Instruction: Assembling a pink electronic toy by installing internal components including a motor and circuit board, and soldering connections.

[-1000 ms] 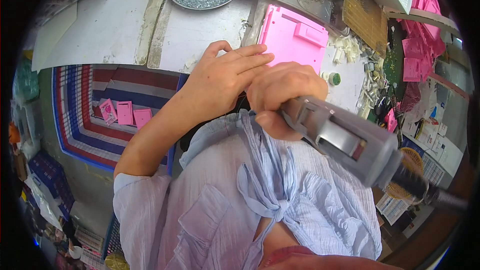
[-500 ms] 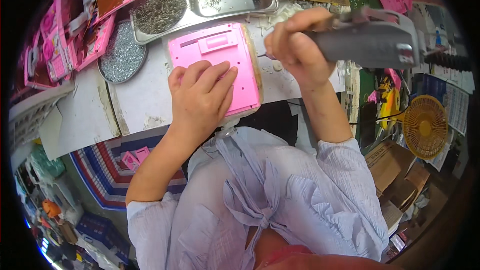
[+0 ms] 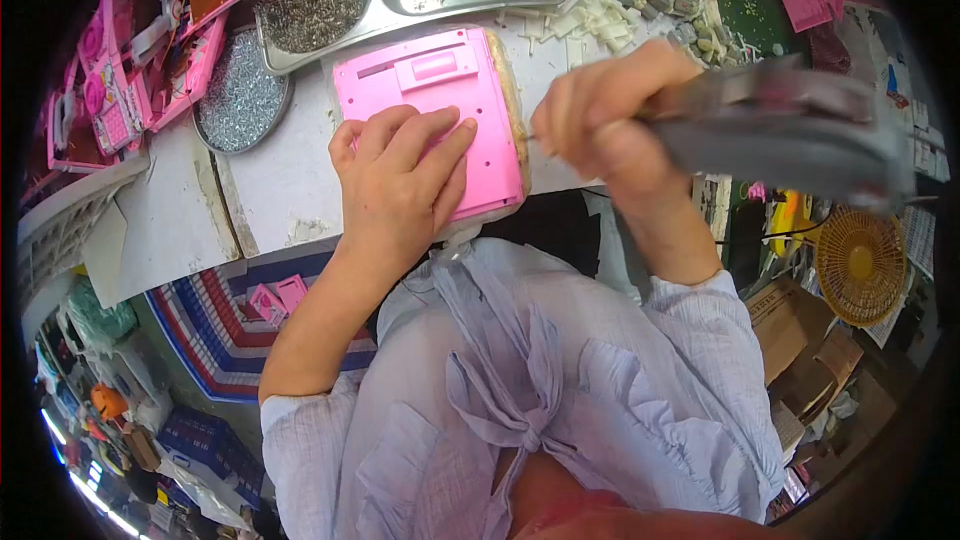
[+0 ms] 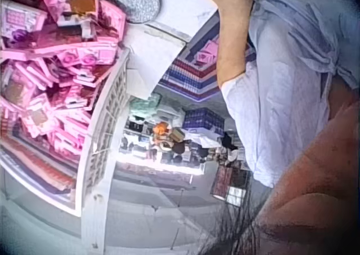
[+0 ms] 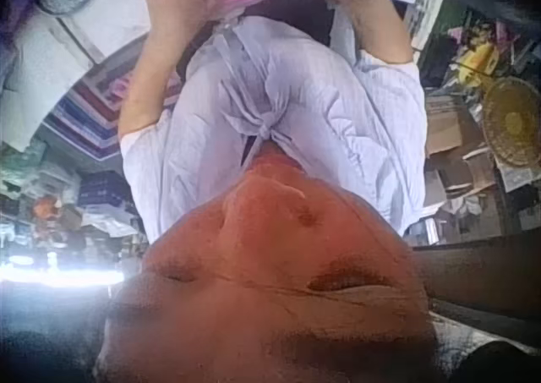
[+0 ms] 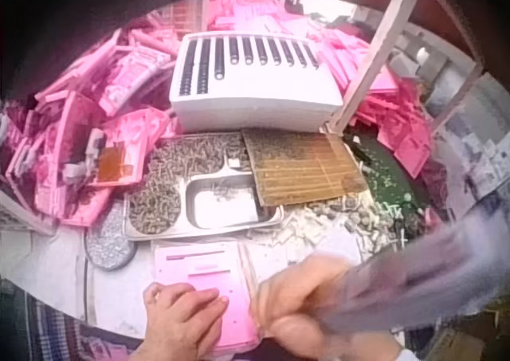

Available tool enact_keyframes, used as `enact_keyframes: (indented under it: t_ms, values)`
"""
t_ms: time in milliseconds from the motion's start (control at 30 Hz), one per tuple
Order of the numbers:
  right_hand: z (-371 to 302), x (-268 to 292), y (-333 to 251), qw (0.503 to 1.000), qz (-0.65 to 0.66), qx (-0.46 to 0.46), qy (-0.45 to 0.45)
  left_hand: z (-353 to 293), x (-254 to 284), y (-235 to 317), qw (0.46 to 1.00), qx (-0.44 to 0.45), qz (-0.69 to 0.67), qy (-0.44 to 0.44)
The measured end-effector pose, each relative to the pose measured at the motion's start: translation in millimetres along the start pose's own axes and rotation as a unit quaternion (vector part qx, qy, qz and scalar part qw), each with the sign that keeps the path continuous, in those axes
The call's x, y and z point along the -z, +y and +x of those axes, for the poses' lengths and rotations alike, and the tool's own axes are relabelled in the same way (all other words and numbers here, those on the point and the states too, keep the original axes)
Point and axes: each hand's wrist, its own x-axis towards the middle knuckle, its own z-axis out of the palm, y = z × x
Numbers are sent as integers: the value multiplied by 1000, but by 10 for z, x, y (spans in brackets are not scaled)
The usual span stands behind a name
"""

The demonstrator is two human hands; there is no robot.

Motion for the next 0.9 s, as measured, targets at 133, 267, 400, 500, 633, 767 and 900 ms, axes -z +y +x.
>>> enact_keyframes:
  t_ms: [133,267,400,500,633,767,900]
  values:
    - [-156,-65,37,997,-37,-57,27,73,-53,-39,999,-22,-18,14]
    - [-66,-134,-85,999,11,-2,41,161,88,-209,993,69,-93,33]
    - [99,-119,-310,998,9,50,21,382,-11,-493,995,31,62,76]
    - [164,172,-470,995,67,73,-2,109,370,-364,982,-15,-6,186]
    - [199,453,-640,985,142,83,-57,-1495,389,-655,823,219,-281,442]
    - [373,177,-556,984,167,42,-54,-4319,-812,-1048,648,682,51,336]
    - [611,-190,-432,985,150,23,-81,-5257,-1697,-1076,570,803,-23,-175]
